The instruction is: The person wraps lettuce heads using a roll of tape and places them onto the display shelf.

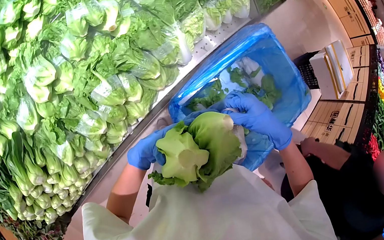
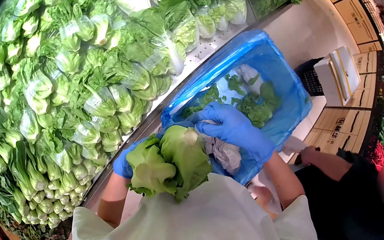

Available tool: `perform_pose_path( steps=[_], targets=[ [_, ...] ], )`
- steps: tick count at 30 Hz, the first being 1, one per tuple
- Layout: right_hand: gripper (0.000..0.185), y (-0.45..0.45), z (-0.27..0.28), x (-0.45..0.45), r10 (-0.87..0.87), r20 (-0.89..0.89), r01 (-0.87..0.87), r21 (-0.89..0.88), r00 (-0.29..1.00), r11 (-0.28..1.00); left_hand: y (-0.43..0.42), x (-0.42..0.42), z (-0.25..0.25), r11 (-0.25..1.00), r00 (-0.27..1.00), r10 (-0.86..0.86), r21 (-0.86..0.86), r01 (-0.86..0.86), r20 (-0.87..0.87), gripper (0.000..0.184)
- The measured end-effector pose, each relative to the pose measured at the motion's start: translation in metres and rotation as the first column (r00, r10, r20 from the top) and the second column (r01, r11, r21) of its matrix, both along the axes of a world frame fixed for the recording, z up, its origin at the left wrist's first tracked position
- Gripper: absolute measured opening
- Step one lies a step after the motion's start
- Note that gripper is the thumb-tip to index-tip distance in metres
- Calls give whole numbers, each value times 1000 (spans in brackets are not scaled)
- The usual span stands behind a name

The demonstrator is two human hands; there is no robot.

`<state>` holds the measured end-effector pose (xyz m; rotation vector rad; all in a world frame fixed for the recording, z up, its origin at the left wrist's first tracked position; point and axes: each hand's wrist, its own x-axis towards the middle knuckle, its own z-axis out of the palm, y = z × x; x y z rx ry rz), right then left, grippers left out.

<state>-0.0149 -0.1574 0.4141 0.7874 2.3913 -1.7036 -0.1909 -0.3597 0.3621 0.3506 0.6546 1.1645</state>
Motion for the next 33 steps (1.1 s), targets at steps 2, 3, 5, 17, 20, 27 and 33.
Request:
perform_pose_path(
  steps=[2,3,5,17,20,27,33],
  targets=[
    [21,0,4,-2,-40,22,42,-132,999,990,-1,3,-15,993,986,102,-79,-93,129,48],
    [21,-1,3,-1,-41,21,43,-134,999,990,-5,3,-32,998,994,52,-19,-54,-100,47],
    [17,-2,-1,1,-223,5,213,-310,975,926,-10,1,-56,1000,945,11,28,-2,-326,46],
    [11,-5,70,16,-289,-146,307,114,946,945,52,20,14,910,918,394,-126,-395,-28,55],
    [14,-19,79,-8,-3,-129,68,502,992,862,68,31,10,863,877,477,-155,-480,-63,62],
    [12,-24,61,-27,39,-59,11,676,997,736,86,45,-10,742,679,630,34,-670,-376,79],
    [10,-22,59,-26,90,-107,0,642,990,767,84,45,-12,711,649,679,88,-698,-344,86]
  ],
)
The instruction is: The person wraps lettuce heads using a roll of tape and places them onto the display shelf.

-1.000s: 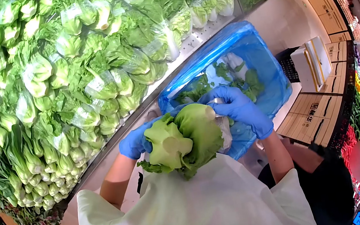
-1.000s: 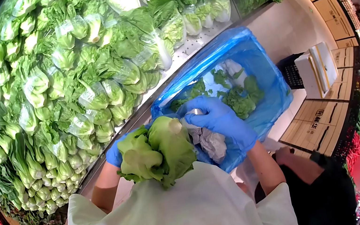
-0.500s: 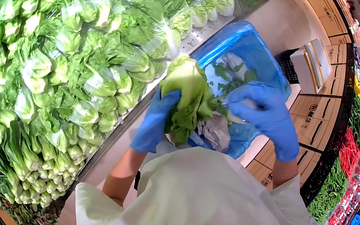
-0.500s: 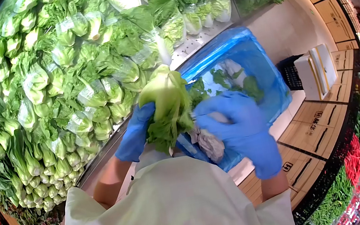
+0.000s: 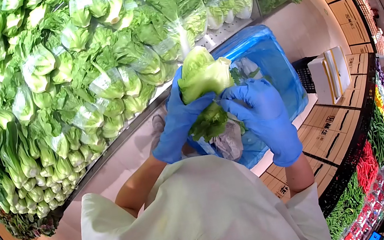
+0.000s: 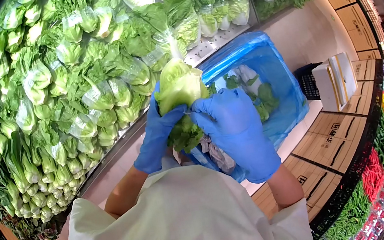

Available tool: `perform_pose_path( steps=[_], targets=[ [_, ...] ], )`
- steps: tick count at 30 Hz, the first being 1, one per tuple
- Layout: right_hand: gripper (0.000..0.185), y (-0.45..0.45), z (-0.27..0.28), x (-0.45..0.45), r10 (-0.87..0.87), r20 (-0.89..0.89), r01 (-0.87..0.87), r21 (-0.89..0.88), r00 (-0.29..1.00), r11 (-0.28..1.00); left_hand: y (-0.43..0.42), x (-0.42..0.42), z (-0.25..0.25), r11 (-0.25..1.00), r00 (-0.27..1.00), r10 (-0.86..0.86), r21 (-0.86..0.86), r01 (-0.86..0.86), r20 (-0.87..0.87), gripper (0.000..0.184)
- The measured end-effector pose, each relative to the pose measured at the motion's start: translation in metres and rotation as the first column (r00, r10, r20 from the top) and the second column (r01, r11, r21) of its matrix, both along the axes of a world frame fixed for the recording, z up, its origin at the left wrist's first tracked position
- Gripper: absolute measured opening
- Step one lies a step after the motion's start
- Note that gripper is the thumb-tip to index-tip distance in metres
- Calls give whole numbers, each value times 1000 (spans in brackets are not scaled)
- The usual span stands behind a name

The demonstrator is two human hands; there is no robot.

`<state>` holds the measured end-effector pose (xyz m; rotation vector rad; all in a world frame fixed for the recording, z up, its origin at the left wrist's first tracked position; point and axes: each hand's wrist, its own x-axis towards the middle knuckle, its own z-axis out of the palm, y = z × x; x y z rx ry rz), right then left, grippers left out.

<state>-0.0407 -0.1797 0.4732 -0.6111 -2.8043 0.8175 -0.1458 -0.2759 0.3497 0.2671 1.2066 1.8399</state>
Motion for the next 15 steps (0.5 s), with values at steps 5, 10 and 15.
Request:
perform_pose_path(
  steps=[5,10,15],
  targets=[
    [11,-4,0,-3,-35,-2,34,213,999,977,6,1,-16,999,985,30,30,-25,-170,94],
    [13,-15,-2,-7,-114,-2,102,454,994,885,10,6,-11,992,965,123,1,-127,-232,98],
    [15,-21,-12,-11,-227,10,167,646,974,745,23,7,-5,977,950,210,84,-196,-231,98]
  ],
)
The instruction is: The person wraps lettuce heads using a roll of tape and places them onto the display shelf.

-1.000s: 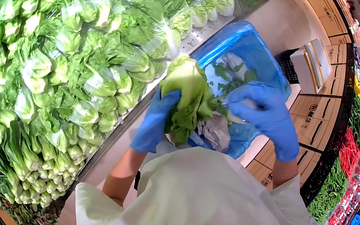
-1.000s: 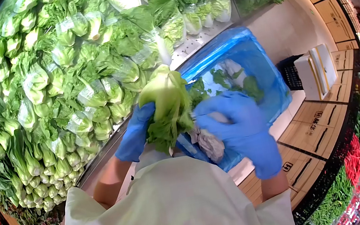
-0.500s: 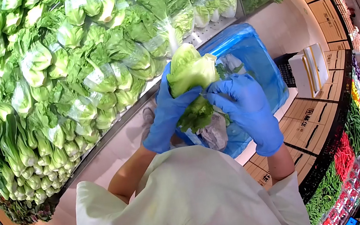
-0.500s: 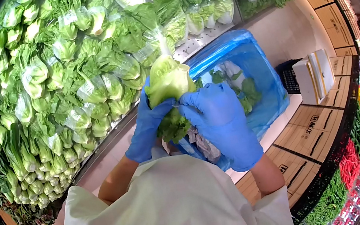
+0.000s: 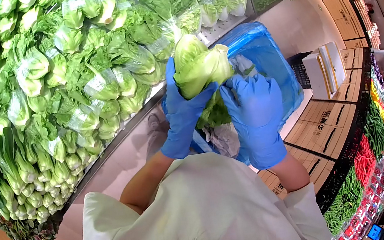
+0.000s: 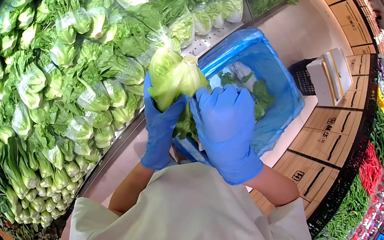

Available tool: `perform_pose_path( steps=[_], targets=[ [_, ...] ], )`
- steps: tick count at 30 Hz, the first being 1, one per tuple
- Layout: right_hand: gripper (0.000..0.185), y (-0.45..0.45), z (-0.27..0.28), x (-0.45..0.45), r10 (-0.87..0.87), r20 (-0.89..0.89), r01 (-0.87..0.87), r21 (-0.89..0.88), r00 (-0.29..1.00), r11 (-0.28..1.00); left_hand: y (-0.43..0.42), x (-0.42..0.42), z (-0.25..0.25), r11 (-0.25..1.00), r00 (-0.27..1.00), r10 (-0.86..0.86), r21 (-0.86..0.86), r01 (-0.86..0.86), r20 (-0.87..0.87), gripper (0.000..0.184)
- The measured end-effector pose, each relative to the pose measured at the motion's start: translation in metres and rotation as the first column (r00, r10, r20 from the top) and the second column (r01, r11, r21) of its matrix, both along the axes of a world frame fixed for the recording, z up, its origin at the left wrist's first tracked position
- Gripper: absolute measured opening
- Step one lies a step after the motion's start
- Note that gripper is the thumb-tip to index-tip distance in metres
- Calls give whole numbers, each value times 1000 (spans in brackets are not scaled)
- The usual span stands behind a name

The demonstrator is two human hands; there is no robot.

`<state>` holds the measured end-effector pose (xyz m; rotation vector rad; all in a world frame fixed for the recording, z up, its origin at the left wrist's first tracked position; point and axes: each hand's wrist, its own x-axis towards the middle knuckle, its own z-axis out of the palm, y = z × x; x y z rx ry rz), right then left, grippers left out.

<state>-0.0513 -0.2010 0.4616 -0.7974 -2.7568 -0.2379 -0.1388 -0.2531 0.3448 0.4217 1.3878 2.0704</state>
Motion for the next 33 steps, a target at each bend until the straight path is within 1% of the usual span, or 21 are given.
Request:
perform_pose_path(
  steps=[2,5,6,7,8,9,11,12,14,15,16,18,19,20,22,26,27,28,30,31,33],
  targets=[
    [17,4,-6,-2,-17,-56,21,66,998,998,4,-1,9,999,999,14,49,-16,42,98],
    [20,10,-11,-4,-43,-91,51,83,995,995,12,-2,22,994,990,8,106,-23,144,97],
    [20,11,-8,-6,-45,-92,54,90,995,994,14,-1,25,985,980,-2,171,-32,198,97],
    [29,12,-3,-8,-87,-143,94,45,986,995,17,-2,26,971,968,-17,234,-44,250,97],
    [40,12,0,-10,-130,-193,132,-4,973,991,19,-2,27,970,968,-21,241,-41,249,97],
    [40,15,1,-10,-132,-194,135,2,972,991,21,-2,27,974,976,3,221,-52,216,97],
    [56,24,4,-7,-75,-194,61,-75,978,995,23,-3,28,976,983,23,207,-61,182,96],
    [56,27,5,-6,-77,-194,65,-71,978,995,21,-4,28,981,984,-14,191,-21,176,96],
    [59,32,6,-4,-39,-253,-43,-309,967,950,19,-7,26,985,984,-50,174,20,170,95],
    [59,34,7,-2,-40,-254,-42,-310,966,950,17,-7,23,980,981,-85,193,51,175,94],
    [61,36,8,0,-67,-208,-26,-416,976,909,15,-8,20,974,976,-120,211,81,179,93],
    [65,31,19,-1,-202,-44,128,-640,978,758,9,-8,19,963,961,-178,241,125,214,92],
    [65,30,17,1,-202,-43,128,-641,978,757,7,-8,18,948,941,-235,273,166,245,91],
    [64,31,14,3,-132,-102,54,-556,986,830,5,-8,19,948,940,-235,273,165,246,91],
    [64,29,13,4,-56,-150,-20,-462,987,886,1,-9,21,902,891,-357,353,249,281,90],
    [65,25,13,6,13,-62,-31,-299,998,954,2,-4,21,909,847,-379,320,266,372,86],
    [66,24,13,7,31,-41,-40,-243,999,969,3,-1,15,919,857,-363,290,265,366,77],
    [66,21,15,6,32,-40,-41,-244,999,969,4,1,10,929,867,-347,260,264,359,67],
    [70,13,23,2,-101,118,135,-332,988,934,5,3,3,933,882,-341,233,275,325,66],
    [70,15,22,4,-100,118,134,-332,988,933,5,3,1,936,895,-337,206,285,291,64],
    [71,20,19,11,-26,-25,11,-471,999,882,1,-1,1,926,862,-373,189,326,342,65]
  ],
)
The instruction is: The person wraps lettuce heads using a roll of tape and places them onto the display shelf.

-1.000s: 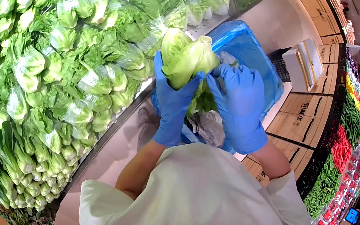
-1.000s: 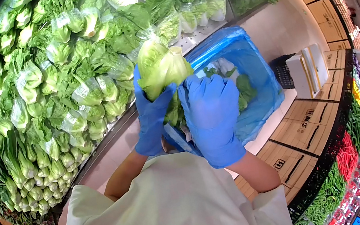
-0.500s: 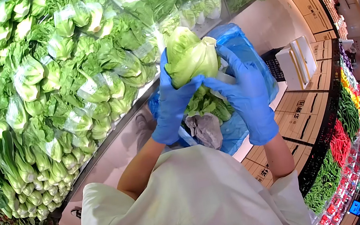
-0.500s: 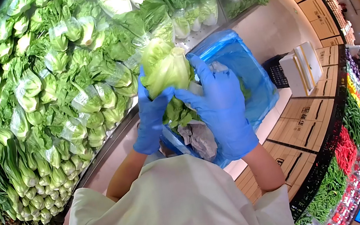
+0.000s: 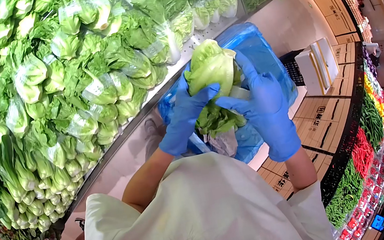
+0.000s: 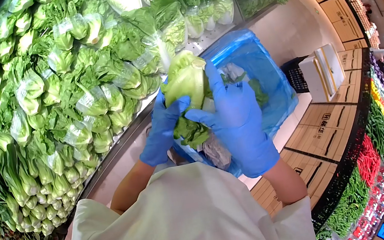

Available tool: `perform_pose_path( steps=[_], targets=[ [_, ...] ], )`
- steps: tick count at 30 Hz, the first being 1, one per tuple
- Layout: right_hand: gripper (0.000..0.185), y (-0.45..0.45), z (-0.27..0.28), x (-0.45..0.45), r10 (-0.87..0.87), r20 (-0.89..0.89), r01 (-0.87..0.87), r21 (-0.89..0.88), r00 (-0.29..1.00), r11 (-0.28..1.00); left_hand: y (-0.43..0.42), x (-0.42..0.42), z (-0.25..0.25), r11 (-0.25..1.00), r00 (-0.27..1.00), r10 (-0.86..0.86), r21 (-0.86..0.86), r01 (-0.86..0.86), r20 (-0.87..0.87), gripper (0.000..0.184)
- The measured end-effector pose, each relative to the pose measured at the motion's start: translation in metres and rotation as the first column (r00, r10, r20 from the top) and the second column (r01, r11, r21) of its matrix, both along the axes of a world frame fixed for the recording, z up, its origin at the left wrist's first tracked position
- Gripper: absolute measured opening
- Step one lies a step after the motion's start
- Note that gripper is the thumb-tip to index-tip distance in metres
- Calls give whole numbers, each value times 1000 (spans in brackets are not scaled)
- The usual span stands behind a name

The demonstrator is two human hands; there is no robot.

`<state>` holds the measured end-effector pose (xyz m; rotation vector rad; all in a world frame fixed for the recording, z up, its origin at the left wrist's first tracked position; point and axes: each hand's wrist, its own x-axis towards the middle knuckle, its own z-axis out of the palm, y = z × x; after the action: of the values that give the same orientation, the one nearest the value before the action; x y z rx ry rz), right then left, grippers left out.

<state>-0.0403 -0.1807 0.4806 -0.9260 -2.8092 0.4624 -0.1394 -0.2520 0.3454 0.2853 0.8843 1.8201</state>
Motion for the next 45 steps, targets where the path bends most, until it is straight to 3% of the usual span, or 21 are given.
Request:
perform_pose_path(
  steps=[1,2,4,7,9,13,17,20,21,23,25,29,33,36,38,39,40,41,42,43,45],
  targets=[
    [71,1,-3,3,2,-1,-2,-1,1000,1000,-3,-3,0,998,998,-53,-31,54,47,66],
    [66,1,-6,6,-80,-156,29,-301,985,953,-6,-5,2,998,998,-51,-32,52,45,66],
    [61,4,-6,10,-202,-275,7,-575,940,818,-15,-9,7,984,957,-179,15,180,229,59],
    [46,15,1,18,-327,-98,136,-771,940,622,-25,-13,24,968,931,-250,58,243,266,53],
    [37,18,4,25,-361,46,171,-930,931,324,-31,-14,18,960,897,-274,47,276,348,52],
    [35,22,-12,41,-364,-16,69,-973,931,220,-41,-23,26,908,736,-386,87,410,556,54],
    [37,23,-15,50,-279,15,49,-992,960,115,-42,-27,4,892,724,-435,146,428,535,52],
    [38,19,-11,59,-258,42,55,-997,965,45,-39,-28,-30,843,731,-535,324,429,424,47],
    [39,19,-10,63,-259,63,56,-998,964,-37,-39,-29,-35,848,829,-528,171,503,181,45],
    [37,19,-14,73,-242,96,109,-993,966,45,-44,-30,-42,850,847,-526,-1,528,-81,43],
    [35,22,-16,78,-232,127,160,-979,964,127,-49,-28,-43,847,836,-528,-26,531,-147,41],
    [39,29,-21,84,107,419,350,-852,902,389,-49,-23,-86,817,784,-574,-112,565,-235,42],
    [49,38,-46,100,410,526,168,-743,745,648,-50,-15,-108,728,714,-667,-20,685,212,42],
    [34,33,-83,121,451,363,-55,-727,815,685,-56,-21,-53,654,626,-670,-82,752,400,41],
    [35,32,-120,132,429,158,-136,-805,889,578,-57,-25,-30,586,587,-653,-172,792,478,40],
    [36,31,-130,136,377,-45,-233,-852,925,470,-57,-25,-29,542,560,-823,-166,824,93,40],
    [36,29,-131,134,376,-54,-239,-852,925,466,-48,-22,-7,497,528,-829,-189,847,186,41],
    [37,24,-131,129,5,-48,-48,-996,999,81,-40,-20,15,451,495,-823,-211,867,278,42],
    [38,22,-132,127,-322,126,-2,-930,938,-368,-34,-17,20,448,496,-823,-221,866,277,42],
    [38,23,-140,129,-323,119,-11,-928,939,-372,-29,-15,23,443,484,-860,-235,865,161,44],
    [42,24,-160,132,-167,-49,-55,-998,985,-30,-21,-8,40,476,495,-869,-309,823,-20,58]
  ],
)
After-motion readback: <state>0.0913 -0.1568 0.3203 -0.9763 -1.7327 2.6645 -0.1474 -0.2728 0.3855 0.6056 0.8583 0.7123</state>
